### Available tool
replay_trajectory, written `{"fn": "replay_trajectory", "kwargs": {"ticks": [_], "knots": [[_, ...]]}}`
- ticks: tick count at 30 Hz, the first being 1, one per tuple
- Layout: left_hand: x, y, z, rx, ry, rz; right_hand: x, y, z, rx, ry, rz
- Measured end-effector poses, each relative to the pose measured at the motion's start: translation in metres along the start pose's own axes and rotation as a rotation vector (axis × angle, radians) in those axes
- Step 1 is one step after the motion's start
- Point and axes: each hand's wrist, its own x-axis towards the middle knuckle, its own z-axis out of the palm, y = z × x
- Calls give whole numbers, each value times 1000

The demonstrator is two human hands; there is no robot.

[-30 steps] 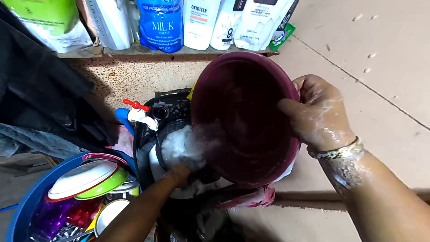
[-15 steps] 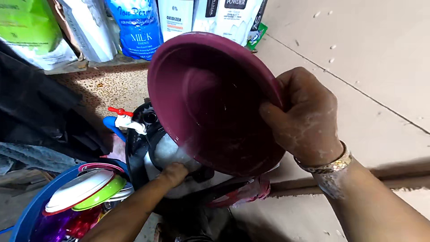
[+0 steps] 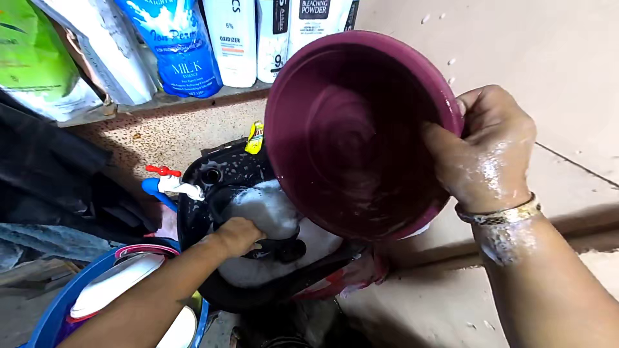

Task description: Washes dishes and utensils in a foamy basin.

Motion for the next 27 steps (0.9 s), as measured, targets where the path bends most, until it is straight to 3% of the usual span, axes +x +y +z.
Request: {"fn": "replay_trajectory", "kwargs": {"ticks": [9, 15, 23, 27], "knots": [[-4, -22, -63, -141, 73, -2, -8, 23, -2, -68, 12, 78], [-10, -49, -60, -450, 374, -146, -10, 37, -4, -22, 14, 157], [-15, -51, 26, -988, 885, -501, -13, 45, 3, 77, 37, 206], [-5, -50, 82, -1343, 1041, -715, -13, 47, 8, 73, 27, 209]]}}
